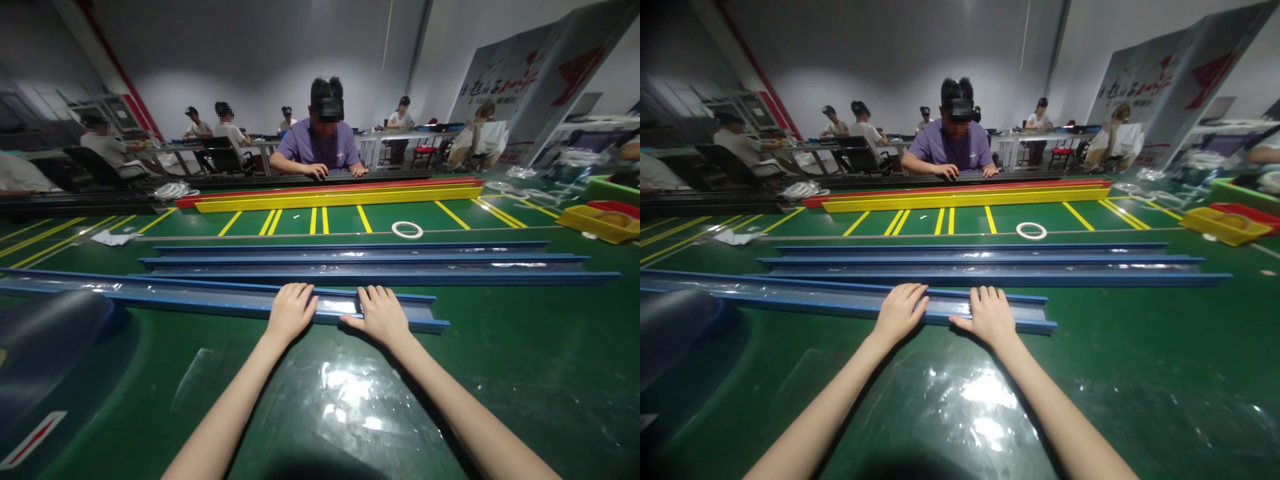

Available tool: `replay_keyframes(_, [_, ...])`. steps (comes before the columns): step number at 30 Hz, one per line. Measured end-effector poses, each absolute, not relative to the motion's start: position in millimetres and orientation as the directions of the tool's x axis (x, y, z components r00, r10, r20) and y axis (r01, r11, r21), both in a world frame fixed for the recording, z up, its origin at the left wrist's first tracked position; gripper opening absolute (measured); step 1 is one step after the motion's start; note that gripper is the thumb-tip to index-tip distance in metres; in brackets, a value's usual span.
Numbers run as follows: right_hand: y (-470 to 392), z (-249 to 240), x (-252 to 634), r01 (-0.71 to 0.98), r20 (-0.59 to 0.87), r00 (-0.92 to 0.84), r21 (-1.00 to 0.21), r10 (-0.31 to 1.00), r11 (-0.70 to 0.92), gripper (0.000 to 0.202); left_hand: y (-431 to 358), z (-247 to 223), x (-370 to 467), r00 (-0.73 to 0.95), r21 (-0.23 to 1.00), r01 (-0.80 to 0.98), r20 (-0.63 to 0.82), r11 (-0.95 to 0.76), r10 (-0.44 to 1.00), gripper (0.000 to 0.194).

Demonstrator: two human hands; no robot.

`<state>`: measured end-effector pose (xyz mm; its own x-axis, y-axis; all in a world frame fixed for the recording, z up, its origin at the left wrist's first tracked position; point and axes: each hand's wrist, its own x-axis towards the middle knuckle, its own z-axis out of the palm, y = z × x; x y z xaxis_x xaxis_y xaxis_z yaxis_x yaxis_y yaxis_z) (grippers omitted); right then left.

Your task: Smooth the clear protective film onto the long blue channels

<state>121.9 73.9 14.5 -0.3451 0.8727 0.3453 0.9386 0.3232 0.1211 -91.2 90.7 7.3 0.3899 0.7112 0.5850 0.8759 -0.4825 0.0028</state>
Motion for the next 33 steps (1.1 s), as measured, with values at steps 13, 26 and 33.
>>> replay_keyframes(13, [67, 12, 123, 0.952, 0.360, -0.300, 0.053, 0.883, 0.301, 0.074, 75, -6, -50, 0.210, 0.106, 0.937, 0.591, -0.333, 0.779, 0.032])
replay_keyframes(26, [60, 4, 127, 0.931, 0.438, -0.347, 0.054, 0.829, 0.362, 0.064, 68, -9, -48, 0.172, 0.118, 0.943, 0.623, -0.310, 0.763, 0.029])
replay_keyframes(33, [61, 1, 126, 0.930, 0.448, -0.348, 0.058, 0.823, 0.362, 0.067, 67, -11, -47, 0.158, 0.120, 0.948, 0.623, -0.294, 0.766, 0.031])
